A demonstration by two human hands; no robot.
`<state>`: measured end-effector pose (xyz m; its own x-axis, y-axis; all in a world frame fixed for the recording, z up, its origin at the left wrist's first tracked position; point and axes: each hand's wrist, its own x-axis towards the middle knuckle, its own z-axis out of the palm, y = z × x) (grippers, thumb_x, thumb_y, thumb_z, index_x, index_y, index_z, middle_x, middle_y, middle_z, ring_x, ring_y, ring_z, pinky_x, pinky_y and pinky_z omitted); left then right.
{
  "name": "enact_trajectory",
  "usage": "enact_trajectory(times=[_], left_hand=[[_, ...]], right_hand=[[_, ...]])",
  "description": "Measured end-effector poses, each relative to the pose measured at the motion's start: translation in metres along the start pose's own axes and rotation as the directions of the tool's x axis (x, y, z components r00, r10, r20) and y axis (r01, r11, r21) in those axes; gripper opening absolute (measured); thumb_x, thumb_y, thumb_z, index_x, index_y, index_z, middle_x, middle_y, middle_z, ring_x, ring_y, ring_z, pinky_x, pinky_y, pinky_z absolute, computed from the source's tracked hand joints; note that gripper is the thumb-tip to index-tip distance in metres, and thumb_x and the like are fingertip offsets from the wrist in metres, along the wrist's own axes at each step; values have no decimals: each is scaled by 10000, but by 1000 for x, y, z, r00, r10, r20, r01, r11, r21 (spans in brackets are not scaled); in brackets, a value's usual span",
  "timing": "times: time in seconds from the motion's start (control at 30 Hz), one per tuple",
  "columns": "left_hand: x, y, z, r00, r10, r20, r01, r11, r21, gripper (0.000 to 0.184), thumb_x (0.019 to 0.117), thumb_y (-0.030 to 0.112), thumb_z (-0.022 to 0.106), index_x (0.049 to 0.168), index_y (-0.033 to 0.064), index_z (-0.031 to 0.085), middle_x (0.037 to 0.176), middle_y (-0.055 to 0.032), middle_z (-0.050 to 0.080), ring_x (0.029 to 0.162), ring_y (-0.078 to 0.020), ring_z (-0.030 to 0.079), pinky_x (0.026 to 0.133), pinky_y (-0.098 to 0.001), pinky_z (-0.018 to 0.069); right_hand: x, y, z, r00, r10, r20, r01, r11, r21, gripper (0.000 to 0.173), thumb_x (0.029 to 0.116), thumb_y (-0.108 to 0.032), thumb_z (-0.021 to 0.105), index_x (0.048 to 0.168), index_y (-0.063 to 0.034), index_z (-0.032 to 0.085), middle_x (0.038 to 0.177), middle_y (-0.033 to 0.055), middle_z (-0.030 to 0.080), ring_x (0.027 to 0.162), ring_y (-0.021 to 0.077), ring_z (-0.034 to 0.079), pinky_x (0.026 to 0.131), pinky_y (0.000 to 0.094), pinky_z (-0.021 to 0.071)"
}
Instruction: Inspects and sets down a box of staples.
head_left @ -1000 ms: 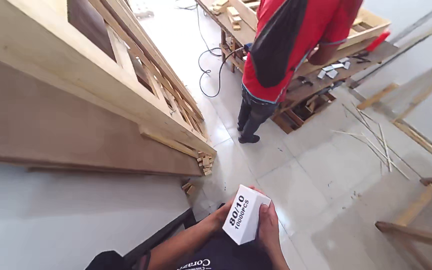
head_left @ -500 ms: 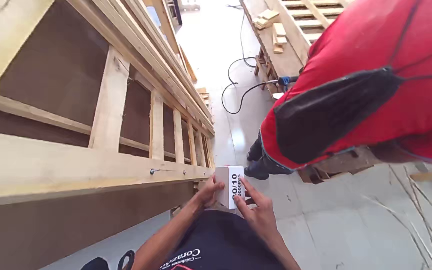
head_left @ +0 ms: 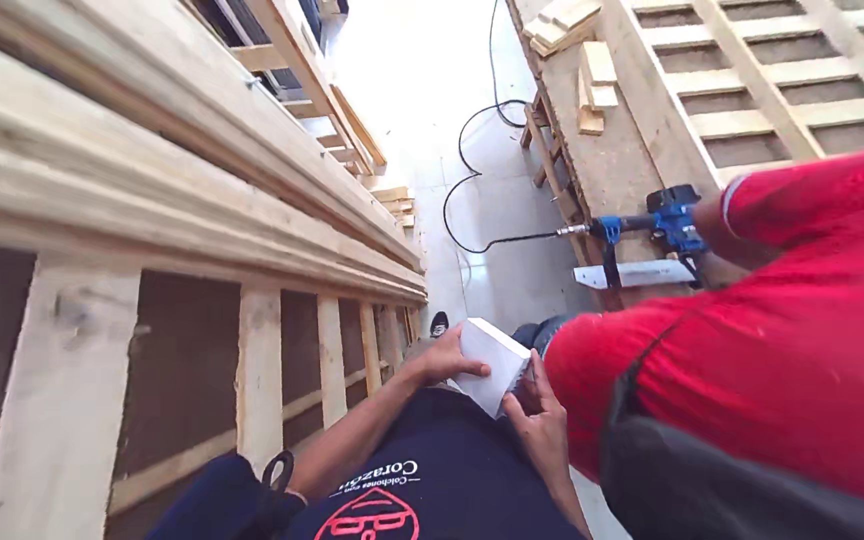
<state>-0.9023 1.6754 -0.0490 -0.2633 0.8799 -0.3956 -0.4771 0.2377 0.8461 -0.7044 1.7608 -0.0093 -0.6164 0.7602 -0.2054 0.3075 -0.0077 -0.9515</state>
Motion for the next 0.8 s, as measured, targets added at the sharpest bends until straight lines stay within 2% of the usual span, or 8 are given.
enact_trajectory(times=[0.1,0.23,0.3,0.37,0.43,0.63,0.7,0.8], left_hand=[[48,62,-39,998,-9,59,7,999,36,772,774,75,851,1413,-1,424,1175,-110,703,1034,-186,720,928,-389,618],[114,112,-103,992,-51,114,61,994,-90,780,872,224,769,1489,32,334,1177,-100,694,999,-182,719,895,-392,616],[150,130,-133,993,-38,109,53,989,-138,742,870,346,771,1432,39,396,1117,-67,709,956,-151,716,860,-361,615],[186,141,-162,998,-21,63,32,984,-174,762,859,469,791,1384,25,462,1072,-68,724,926,-149,721,840,-355,620],[221,157,-189,999,-33,-20,28,979,-200,796,831,504,810,1373,22,481,1057,-67,730,917,-147,725,834,-352,624],[333,259,-281,972,-4,-234,-46,977,-208,763,814,396,820,1366,2,472,1048,-69,721,901,-139,722,824,-341,626],[360,305,-312,955,21,-296,-82,977,-196,766,810,396,819,1371,6,472,1042,-67,728,893,-143,728,817,-347,632],[393,357,-362,915,43,-401,-119,979,-167,829,794,501,825,1375,17,485,1034,-88,744,881,-174,741,813,-377,640]], right_hand=[[72,-31,22,999,21,-27,-20,999,33,829,830,-111,731,1565,2,365,1181,109,742,919,159,759,816,345,654],[159,-71,56,1000,-24,5,25,976,-217,786,867,-213,680,1562,-4,378,1077,56,771,836,80,746,766,331,640],[207,-87,72,999,-34,33,42,962,-271,757,878,-242,653,1550,0,402,1020,47,780,795,71,741,734,330,635],[260,-100,87,996,-19,92,45,956,-291,719,913,-267,614,1549,-3,406,1026,39,780,814,78,745,748,343,640],[316,-110,105,992,-19,126,62,937,-344,689,928,-289,590,1547,-34,429,950,21,777,743,85,728,690,368,631],[505,-157,164,969,-73,236,170,889,-425,686,924,-295,547,1553,-46,429,747,20,721,553,117,640,529,401,560],[565,-187,184,952,-73,296,185,910,-370,688,933,-289,558,1562,-52,413,809,15,747,602,108,669,571,396,584],[652,-226,218,899,-91,428,216,943,-253,651,967,-290,598,1560,-89,421,888,1,770,665,100,706,629,384,623]])
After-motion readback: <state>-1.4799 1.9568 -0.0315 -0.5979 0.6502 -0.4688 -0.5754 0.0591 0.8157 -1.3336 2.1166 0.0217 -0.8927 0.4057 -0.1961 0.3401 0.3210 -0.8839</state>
